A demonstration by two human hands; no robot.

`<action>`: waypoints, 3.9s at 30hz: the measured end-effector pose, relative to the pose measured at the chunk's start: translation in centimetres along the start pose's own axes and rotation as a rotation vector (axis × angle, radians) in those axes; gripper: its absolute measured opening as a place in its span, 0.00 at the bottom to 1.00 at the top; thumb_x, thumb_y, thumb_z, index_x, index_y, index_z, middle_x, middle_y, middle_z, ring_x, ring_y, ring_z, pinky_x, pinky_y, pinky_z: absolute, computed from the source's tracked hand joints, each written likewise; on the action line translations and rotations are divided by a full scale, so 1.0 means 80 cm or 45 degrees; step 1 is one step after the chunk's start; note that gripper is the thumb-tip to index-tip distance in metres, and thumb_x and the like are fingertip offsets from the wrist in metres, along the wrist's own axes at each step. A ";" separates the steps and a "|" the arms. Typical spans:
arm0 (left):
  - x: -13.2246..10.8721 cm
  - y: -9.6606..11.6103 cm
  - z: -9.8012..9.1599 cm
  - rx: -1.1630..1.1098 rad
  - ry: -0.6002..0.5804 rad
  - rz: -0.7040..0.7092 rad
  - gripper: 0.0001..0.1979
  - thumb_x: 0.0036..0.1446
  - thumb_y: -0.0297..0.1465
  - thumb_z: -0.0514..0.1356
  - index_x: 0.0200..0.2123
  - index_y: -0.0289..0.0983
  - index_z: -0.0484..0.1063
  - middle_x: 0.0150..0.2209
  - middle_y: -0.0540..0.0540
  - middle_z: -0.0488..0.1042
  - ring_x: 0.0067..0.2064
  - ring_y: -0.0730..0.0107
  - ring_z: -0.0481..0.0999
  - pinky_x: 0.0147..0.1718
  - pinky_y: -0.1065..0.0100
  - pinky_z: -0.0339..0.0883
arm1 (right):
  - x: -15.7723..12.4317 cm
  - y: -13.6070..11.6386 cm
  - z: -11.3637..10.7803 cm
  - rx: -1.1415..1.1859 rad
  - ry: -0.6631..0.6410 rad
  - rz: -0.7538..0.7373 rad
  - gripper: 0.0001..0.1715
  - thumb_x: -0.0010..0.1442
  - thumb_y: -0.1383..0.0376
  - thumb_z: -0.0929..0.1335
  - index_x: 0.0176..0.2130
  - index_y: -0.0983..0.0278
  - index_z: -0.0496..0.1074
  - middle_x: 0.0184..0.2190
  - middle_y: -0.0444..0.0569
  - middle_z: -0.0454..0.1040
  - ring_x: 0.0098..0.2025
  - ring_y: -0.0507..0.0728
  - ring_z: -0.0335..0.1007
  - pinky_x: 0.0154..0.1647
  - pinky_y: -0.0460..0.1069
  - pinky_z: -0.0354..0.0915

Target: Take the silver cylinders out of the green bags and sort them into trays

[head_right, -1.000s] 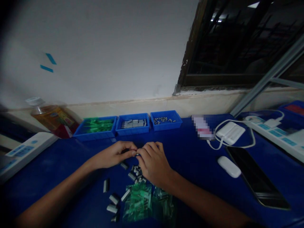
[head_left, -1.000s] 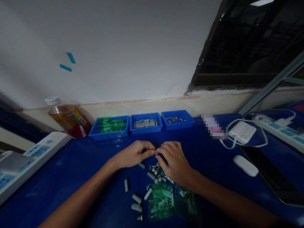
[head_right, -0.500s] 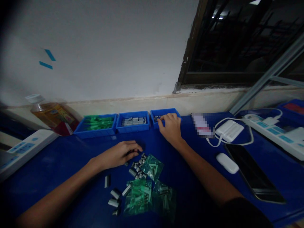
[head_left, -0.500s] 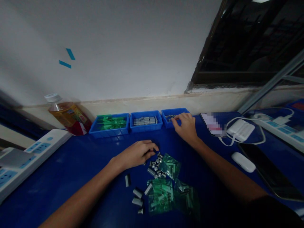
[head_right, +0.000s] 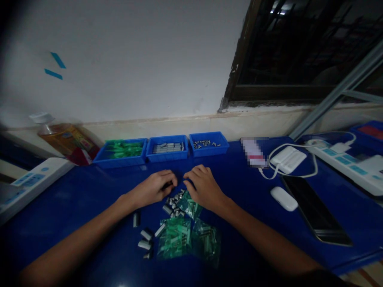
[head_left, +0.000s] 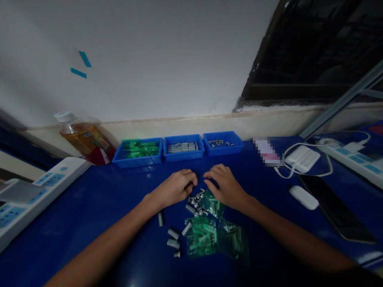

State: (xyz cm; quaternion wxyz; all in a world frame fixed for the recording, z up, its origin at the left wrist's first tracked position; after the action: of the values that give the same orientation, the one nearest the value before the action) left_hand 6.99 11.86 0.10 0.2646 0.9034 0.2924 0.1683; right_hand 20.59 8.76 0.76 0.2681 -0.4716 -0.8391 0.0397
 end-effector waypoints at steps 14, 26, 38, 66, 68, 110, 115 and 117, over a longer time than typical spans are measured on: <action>0.002 0.008 -0.011 -0.694 0.070 -0.258 0.12 0.55 0.38 0.60 0.37 0.35 0.65 0.29 0.50 0.70 0.30 0.74 0.69 0.31 0.72 0.62 | 0.011 -0.009 -0.035 -0.156 0.171 -0.097 0.08 0.62 0.64 0.63 0.33 0.64 0.69 0.32 0.49 0.71 0.38 0.57 0.63 0.39 0.52 0.55; -0.006 0.015 -0.011 0.055 -0.067 -0.316 0.07 0.52 0.32 0.57 0.33 0.37 0.74 0.34 0.47 0.76 0.34 0.66 0.74 0.32 0.68 0.63 | 0.057 0.059 -0.042 -0.245 0.352 0.303 0.10 0.61 0.60 0.64 0.39 0.63 0.71 0.39 0.52 0.73 0.47 0.63 0.61 0.44 0.56 0.56; 0.002 0.011 -0.003 -0.867 0.238 -0.462 0.18 0.55 0.43 0.56 0.29 0.32 0.70 0.24 0.52 0.66 0.27 0.75 0.63 0.28 0.73 0.56 | -0.006 -0.038 -0.027 -0.070 0.288 -0.068 0.05 0.62 0.66 0.63 0.38 0.62 0.68 0.35 0.48 0.74 0.39 0.57 0.66 0.39 0.53 0.56; -0.068 0.030 -0.012 -0.805 0.539 -0.384 0.08 0.58 0.35 0.56 0.36 0.37 0.61 0.33 0.48 0.68 0.37 0.70 0.71 0.35 0.71 0.65 | -0.023 -0.048 -0.030 0.046 0.283 -0.072 0.10 0.61 0.65 0.65 0.44 0.62 0.67 0.39 0.52 0.72 0.46 0.61 0.64 0.45 0.57 0.60; -0.068 0.033 -0.008 -0.972 0.524 -0.389 0.11 0.56 0.37 0.59 0.37 0.38 0.60 0.32 0.49 0.66 0.34 0.73 0.70 0.32 0.72 0.64 | -0.025 -0.074 -0.029 0.136 0.217 -0.175 0.11 0.61 0.67 0.64 0.45 0.62 0.67 0.39 0.52 0.72 0.45 0.60 0.64 0.45 0.57 0.61; -0.083 0.019 -0.006 0.395 0.225 -0.435 0.10 0.63 0.30 0.50 0.37 0.40 0.71 0.39 0.46 0.71 0.42 0.61 0.66 0.36 0.61 0.55 | 0.025 -0.061 0.042 0.249 -0.545 -0.084 0.07 0.57 0.69 0.67 0.37 0.60 0.75 0.36 0.45 0.72 0.42 0.56 0.63 0.42 0.52 0.53; -0.083 0.021 -0.006 0.343 0.245 -0.448 0.10 0.63 0.31 0.49 0.38 0.39 0.70 0.39 0.46 0.72 0.42 0.59 0.67 0.38 0.60 0.57 | 0.028 -0.061 0.048 0.212 -0.455 -0.033 0.02 0.56 0.68 0.68 0.34 0.63 0.71 0.36 0.47 0.72 0.43 0.58 0.63 0.41 0.52 0.54; -0.085 0.019 -0.007 0.299 0.308 -0.448 0.09 0.62 0.30 0.50 0.40 0.39 0.69 0.40 0.45 0.72 0.43 0.59 0.67 0.40 0.59 0.58 | 0.031 -0.062 0.046 0.234 -0.356 -0.020 0.02 0.58 0.70 0.66 0.35 0.64 0.69 0.36 0.48 0.72 0.42 0.57 0.63 0.42 0.53 0.55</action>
State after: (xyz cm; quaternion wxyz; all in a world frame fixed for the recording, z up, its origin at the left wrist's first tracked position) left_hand 2.12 6.87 0.42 0.1461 0.8364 0.4924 0.1915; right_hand 13.98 8.71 0.26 0.1910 -0.4285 -0.8647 0.1796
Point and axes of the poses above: each hand's wrist, its own x-axis towards the middle knuckle, its own z-axis out of the palm, y = z × x, the point moved 6 cm from there along x, towards the middle knuckle
